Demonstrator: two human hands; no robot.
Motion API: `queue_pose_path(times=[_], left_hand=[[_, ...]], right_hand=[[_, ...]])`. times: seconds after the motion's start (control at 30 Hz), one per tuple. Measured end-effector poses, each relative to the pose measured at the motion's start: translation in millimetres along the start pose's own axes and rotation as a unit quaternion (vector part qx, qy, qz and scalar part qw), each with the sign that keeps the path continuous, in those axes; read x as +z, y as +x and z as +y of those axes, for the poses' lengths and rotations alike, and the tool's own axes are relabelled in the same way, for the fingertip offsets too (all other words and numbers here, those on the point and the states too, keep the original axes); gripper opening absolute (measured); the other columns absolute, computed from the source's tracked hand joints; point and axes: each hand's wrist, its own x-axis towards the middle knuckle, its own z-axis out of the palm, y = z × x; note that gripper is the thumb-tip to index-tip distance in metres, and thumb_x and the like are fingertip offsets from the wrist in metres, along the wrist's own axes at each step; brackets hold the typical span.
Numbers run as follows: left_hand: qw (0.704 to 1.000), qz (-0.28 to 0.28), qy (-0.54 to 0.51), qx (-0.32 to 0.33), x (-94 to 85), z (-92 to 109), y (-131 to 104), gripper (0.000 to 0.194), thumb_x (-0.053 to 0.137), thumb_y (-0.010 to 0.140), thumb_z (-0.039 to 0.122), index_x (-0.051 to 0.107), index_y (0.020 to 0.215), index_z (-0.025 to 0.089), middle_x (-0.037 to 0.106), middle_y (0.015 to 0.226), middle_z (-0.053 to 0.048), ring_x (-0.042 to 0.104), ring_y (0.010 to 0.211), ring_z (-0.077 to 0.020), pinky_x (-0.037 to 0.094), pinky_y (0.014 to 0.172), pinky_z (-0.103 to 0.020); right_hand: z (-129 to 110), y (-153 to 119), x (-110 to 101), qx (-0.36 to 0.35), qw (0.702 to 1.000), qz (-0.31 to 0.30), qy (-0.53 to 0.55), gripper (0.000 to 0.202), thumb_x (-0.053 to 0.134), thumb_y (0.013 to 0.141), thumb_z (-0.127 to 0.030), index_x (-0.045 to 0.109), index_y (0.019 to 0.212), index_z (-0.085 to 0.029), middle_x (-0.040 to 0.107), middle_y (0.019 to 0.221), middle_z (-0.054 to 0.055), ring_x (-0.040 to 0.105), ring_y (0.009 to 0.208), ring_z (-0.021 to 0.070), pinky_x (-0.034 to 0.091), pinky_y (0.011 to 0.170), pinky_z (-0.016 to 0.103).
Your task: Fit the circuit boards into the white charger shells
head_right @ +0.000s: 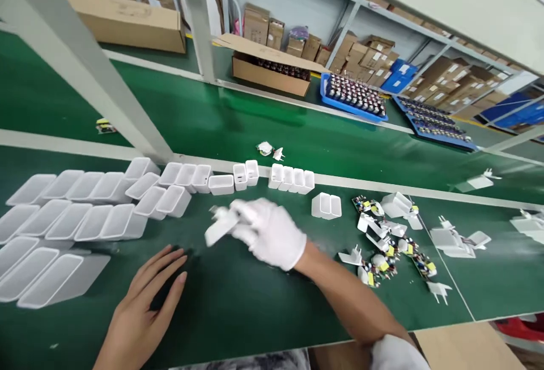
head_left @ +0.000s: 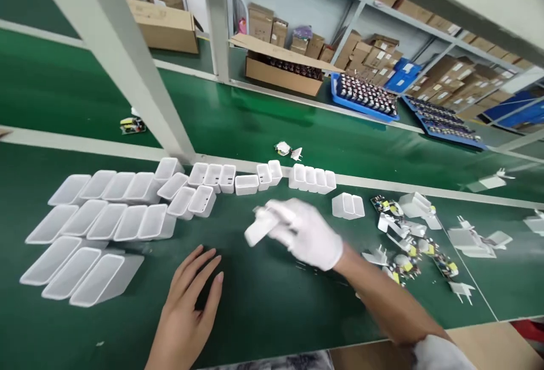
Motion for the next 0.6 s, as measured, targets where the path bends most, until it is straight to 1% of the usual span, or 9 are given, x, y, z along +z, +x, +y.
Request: queue_pose_path(times=[0.07,0.13,0.17,0.2,0.27,0.33,0.47,0.53,0.6], left_hand=[[1.0,-0.017,-0.003,-0.009,3.6,6.3,8.9,0.025,0.053,0.096,0.035,0.064,0.118,0.03,0.065,0.127,-0.005,0.06,0.124,-0.0304,0.066,0.079,-0.038],[1.0,-0.027,-0.005,0.003,9.6,14.6,20.2,0.027,0.053,0.096,0.035,0.063,0.12,0.029,0.065,0.128,-0.006,0.063,0.12,-0.0296,0.066,0.079,-0.036],[0.999,-0.032,-0.007,0.018,13.5,20.1,27.3,0.028,0.054,0.096,0.035,0.063,0.122,0.029,0.064,0.129,-0.006,0.064,0.119,-0.0295,0.066,0.08,-0.036],[0.999,-0.038,-0.011,0.036,17.8,26.6,35.6,0.03,0.053,0.096,0.034,0.062,0.125,0.029,0.064,0.13,-0.007,0.064,0.118,-0.0293,0.065,0.083,-0.037],[0.996,-0.056,-0.018,0.067,27.7,42.4,55.2,0.033,0.052,0.097,0.032,0.06,0.129,0.03,0.063,0.132,-0.007,0.065,0.117,-0.0288,0.064,0.085,-0.037],[0.993,-0.072,-0.019,0.089,39.2,59.6,77.4,0.034,0.051,0.097,0.031,0.058,0.131,0.03,0.062,0.134,-0.008,0.066,0.116,-0.0283,0.065,0.082,-0.035],[0.988,-0.101,0.003,0.121,67.3,87.0,121.4,0.037,0.047,0.098,0.03,0.054,0.135,0.027,0.053,0.144,-0.012,0.069,0.11,-0.0268,0.065,0.072,-0.031],[0.985,-0.11,0.021,0.131,83.4,94.4,140.4,0.039,0.045,0.099,0.028,0.049,0.138,0.024,0.047,0.149,-0.015,0.069,0.111,-0.0261,0.064,0.071,-0.031],[0.983,-0.114,0.044,0.138,100.2,98.4,156.6,0.043,0.043,0.099,0.026,0.043,0.142,0.022,0.044,0.151,-0.017,0.068,0.111,-0.0259,0.064,0.069,-0.031]], right_hand=[[38.4,0.3,-40.9,0.05,0.993,0.106,0.021,0.023,0.052,0.096,-0.03,0.063,0.117,-0.027,0.07,0.113,0.003,0.065,0.096,0.0199,0.052,0.087,0.034],[88.6,1.4,-80.1,0.191,0.961,0.195,-0.045,0.029,0.055,0.092,-0.032,0.065,0.119,-0.024,0.071,0.111,0.003,0.066,0.094,0.0201,0.053,0.084,0.031],[115.7,1.9,-96.6,0.288,0.931,0.203,-0.096,0.036,0.056,0.09,-0.033,0.062,0.125,-0.024,0.071,0.111,0.003,0.067,0.093,0.0196,0.053,0.082,0.029],[142.5,2.1,-110.1,0.334,0.912,0.209,-0.114,0.042,0.057,0.088,-0.031,0.061,0.127,-0.018,0.071,0.109,0.006,0.068,0.091,0.0213,0.053,0.08,0.03],[190.6,1.0,-127.9,0.395,0.885,0.206,-0.136,0.045,0.059,0.083,-0.027,0.063,0.124,-0.009,0.072,0.104,0.013,0.069,0.089,0.0249,0.052,0.078,0.031],[226.6,-2.1,-135.0,0.429,0.871,0.189,-0.148,0.041,0.059,0.081,-0.023,0.067,0.118,-0.007,0.073,0.098,0.015,0.069,0.086,0.0257,0.051,0.075,0.03],[258.8,-9.2,-138.1,0.461,0.858,0.15,-0.169,0.034,0.06,0.08,-0.025,0.071,0.11,-0.013,0.073,0.091,0.013,0.069,0.082,0.0246,0.049,0.07,0.028],[257.3,-10.8,-141.9,0.466,0.848,0.157,-0.197,0.044,0.064,0.079,-0.031,0.067,0.117,-0.01,0.071,0.101,0.019,0.067,0.091,0.031,0.05,0.074,0.034],[245.7,-9.3,-146.5,0.456,0.838,0.187,-0.234,0.061,0.064,0.081,-0.039,0.055,0.133,-0.008,0.062,0.122,0.025,0.058,0.112,0.0388,0.048,0.085,0.042]])
